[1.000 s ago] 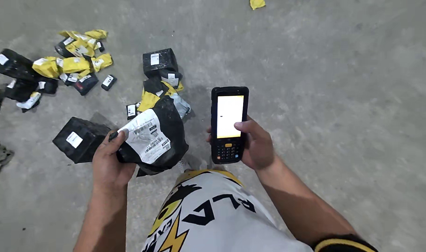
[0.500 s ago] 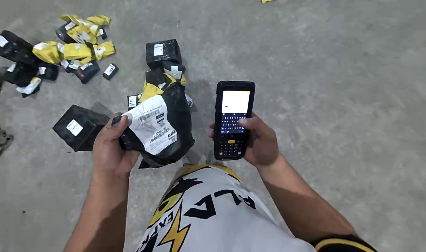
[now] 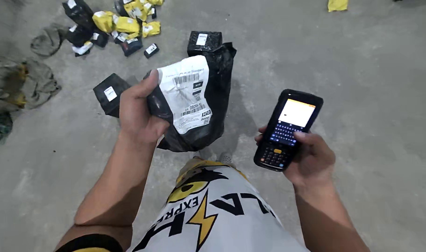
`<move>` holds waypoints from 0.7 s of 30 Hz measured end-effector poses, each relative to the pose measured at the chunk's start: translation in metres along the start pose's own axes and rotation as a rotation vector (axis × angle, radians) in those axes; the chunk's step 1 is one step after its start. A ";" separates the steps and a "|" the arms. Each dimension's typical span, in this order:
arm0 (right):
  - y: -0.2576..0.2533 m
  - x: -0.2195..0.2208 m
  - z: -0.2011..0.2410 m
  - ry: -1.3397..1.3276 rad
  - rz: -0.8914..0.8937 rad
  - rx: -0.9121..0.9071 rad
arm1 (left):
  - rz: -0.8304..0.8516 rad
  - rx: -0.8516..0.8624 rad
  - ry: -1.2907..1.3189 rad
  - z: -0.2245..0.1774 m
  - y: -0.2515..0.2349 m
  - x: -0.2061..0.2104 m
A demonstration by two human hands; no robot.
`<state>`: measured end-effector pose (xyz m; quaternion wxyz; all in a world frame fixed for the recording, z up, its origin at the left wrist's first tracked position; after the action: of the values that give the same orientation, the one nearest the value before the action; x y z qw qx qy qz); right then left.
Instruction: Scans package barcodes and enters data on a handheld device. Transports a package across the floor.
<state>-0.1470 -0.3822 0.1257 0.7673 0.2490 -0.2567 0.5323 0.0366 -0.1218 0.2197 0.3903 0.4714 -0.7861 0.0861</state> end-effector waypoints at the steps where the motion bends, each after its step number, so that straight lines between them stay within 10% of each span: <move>1: 0.000 -0.001 0.000 -0.008 0.012 0.001 | 0.044 0.016 0.001 -0.005 0.001 0.005; 21: 0.002 -0.007 -0.005 -0.113 -0.013 0.020 | 0.161 0.187 -0.004 -0.045 0.010 0.034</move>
<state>-0.1504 -0.3833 0.1177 0.7526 0.2879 -0.2927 0.5148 0.0443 -0.1164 0.2761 0.3347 0.4412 -0.8108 0.1893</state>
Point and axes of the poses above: each hand's wrist, its own y-axis away from the middle knuckle, its own x-axis out of the palm, z = x × y, the point moved 7 cm from there along -y, towards the middle knuckle, and after that the axes turned 8 degrees about -x, right-handed, at the moved point
